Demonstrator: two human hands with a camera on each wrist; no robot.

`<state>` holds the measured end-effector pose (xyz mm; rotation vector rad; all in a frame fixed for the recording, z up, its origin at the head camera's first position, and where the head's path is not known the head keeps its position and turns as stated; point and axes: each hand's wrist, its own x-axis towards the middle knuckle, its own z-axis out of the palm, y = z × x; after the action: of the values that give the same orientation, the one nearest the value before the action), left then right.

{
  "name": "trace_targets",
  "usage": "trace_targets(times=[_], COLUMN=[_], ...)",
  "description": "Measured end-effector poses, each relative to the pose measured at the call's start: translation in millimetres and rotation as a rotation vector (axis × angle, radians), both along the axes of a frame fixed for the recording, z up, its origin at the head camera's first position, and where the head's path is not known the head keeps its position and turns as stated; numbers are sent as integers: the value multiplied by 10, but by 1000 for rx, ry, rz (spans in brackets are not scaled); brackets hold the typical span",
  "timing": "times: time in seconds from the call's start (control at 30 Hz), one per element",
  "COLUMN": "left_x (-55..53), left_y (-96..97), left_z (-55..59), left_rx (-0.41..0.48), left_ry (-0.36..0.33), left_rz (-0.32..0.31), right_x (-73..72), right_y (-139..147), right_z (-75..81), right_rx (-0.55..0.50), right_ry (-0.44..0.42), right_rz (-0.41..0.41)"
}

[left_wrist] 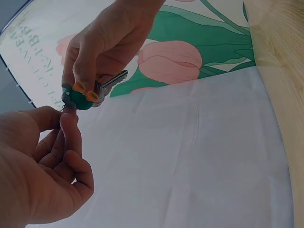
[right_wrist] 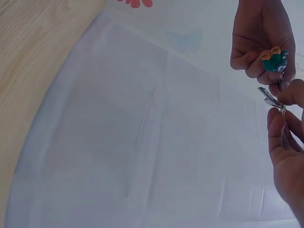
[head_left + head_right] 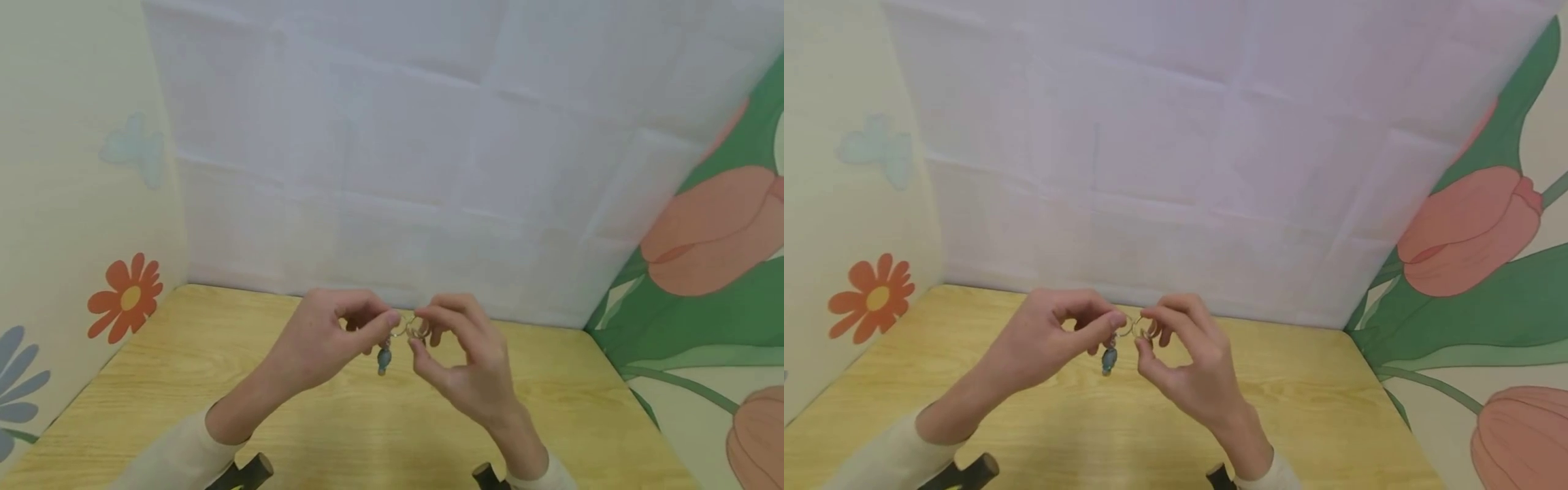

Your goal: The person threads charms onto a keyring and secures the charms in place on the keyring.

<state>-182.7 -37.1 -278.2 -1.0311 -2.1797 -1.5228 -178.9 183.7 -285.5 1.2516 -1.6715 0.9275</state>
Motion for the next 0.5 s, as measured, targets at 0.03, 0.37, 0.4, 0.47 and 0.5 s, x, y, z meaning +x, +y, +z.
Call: trace_targets(times=[0.03, 0.37, 0.4, 0.47, 0.5], left_x=[4, 23, 24, 25, 25], left_y=[0, 7, 8, 12, 13], left_z=[4, -9, -11, -12, -12], left_rx=[-1, -16, -16, -15, -11], left_ry=[6, 64, 70, 84, 91], left_rz=[5, 50, 54, 61, 62], right_x=[2, 63, 73, 90, 98], right_y=[2, -24, -29, -40, -45], right_z=[6, 30, 31, 38, 40], right_rx=[8, 47, 51, 60, 65], right_ry=[6, 40, 44, 64, 78], right_rz=[-13, -16, -12, -4, -4])
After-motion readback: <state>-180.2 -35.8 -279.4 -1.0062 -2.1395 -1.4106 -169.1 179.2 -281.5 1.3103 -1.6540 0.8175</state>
